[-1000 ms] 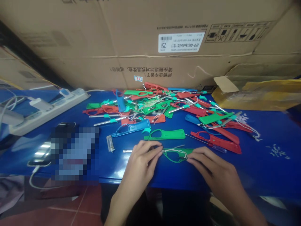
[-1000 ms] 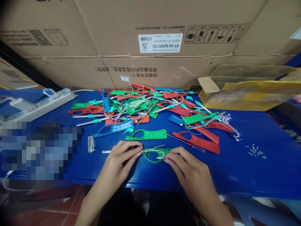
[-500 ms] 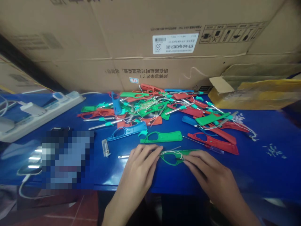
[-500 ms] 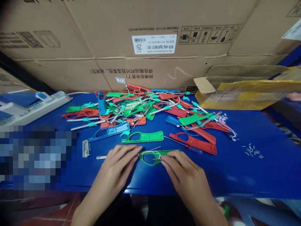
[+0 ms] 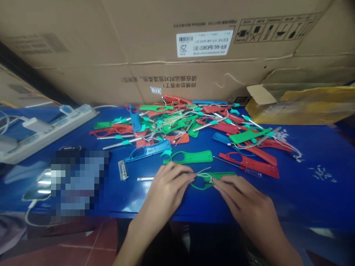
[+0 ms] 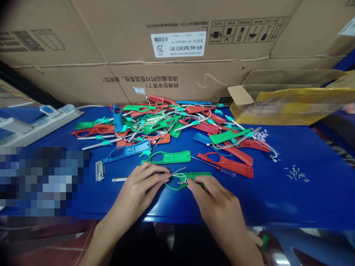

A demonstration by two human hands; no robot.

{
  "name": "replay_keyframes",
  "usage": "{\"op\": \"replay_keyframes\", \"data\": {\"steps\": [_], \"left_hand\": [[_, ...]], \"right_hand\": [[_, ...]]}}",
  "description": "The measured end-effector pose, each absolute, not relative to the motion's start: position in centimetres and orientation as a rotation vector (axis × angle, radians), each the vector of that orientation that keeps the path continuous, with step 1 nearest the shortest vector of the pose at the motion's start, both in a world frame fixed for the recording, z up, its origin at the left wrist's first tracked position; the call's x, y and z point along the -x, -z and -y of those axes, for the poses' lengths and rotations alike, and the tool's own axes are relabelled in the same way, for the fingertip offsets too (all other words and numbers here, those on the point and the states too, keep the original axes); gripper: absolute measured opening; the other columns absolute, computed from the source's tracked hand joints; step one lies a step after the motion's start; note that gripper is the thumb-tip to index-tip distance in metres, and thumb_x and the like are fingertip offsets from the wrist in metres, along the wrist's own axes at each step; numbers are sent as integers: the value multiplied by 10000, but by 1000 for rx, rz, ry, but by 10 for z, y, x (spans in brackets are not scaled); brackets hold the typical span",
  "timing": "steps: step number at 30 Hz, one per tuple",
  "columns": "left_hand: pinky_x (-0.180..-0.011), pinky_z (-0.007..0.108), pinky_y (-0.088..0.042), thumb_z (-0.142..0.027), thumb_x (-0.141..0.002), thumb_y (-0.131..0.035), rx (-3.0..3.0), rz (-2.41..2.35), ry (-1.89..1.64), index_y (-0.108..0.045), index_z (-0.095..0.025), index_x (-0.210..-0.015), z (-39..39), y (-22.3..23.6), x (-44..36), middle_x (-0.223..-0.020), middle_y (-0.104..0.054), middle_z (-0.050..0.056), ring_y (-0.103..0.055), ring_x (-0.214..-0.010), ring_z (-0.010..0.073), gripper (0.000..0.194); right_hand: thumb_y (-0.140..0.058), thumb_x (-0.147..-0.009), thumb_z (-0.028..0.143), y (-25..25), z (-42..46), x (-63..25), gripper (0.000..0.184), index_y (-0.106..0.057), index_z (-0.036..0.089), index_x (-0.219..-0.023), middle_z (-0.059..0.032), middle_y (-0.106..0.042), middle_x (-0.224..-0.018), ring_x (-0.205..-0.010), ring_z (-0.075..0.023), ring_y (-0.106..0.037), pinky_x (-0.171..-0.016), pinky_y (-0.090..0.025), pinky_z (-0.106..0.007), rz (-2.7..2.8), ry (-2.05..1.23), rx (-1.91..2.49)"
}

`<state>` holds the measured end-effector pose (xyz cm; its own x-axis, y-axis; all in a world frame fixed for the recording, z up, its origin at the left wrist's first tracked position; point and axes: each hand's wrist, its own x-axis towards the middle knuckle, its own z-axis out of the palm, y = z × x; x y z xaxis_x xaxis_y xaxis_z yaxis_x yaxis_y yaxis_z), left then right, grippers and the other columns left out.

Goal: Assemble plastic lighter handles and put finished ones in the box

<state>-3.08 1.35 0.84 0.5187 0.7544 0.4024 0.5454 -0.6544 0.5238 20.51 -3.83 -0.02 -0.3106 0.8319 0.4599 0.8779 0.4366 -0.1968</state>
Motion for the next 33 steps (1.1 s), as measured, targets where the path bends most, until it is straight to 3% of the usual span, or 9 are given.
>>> {"op": "replay_keyframes", "data": {"steps": [7,14,19,24,30,33], "left_hand": [[-792,377,-454,-114,-1031,-594,-2466,-1088,-891,-718,-215,-1107,-13,-6,32,-1148,-761,28,-632,-981,220,178],[-820,389,-442,-147,-1053,-566,-2508,-1121,-815,-707,-205,-1111,-12,-8,30,-1167,-736,32,-610,-1012,226,163],[-849,403,-442,-257,-1048,-609,-2494,-1145,-804,-706,-213,-1147,-10,-7,30,-1179,-725,36,-605,-1048,234,145],[-855,402,-439,-254,-1044,-618,-2485,-1141,-809,-707,-215,-1144,-12,-6,30,-1181,-723,27,-605,-1042,228,140],[-842,394,-432,-245,-1039,-625,-2463,-1141,-825,-710,-211,-1126,-11,-6,30,-1168,-726,33,-605,-1033,230,126],[-853,394,-432,-242,-1043,-617,-2456,-1141,-817,-709,-208,-1123,-10,-7,30,-1168,-726,35,-602,-1030,229,126]], "right_hand": [[-513,-1071,242,-3,34,-200,299,-673,206,-1320,-59,-759,-1073,-882,-171,-751,-677,-570,-282,2262,215,1426],[-445,-1093,220,-6,36,-198,318,-700,220,-1284,-60,-744,-1070,-880,-150,-738,-669,-550,-256,2311,287,1379],[-393,-1113,292,-4,32,-195,356,-724,243,-1231,-47,-741,-1038,-841,-137,-729,-571,-493,-234,2293,355,1409],[-366,-1114,401,-3,28,-190,404,-733,237,-1156,-39,-743,-1027,-808,-144,-733,-538,-474,-255,2273,372,1436],[-387,-1116,333,-6,32,-192,348,-712,227,-1182,-38,-748,-1053,-866,-142,-738,-675,-530,-255,2281,357,1377],[-408,-1111,315,-6,32,-193,328,-716,231,-1184,-37,-751,-1075,-875,-146,-738,-655,-525,-256,2299,353,1366]]}}
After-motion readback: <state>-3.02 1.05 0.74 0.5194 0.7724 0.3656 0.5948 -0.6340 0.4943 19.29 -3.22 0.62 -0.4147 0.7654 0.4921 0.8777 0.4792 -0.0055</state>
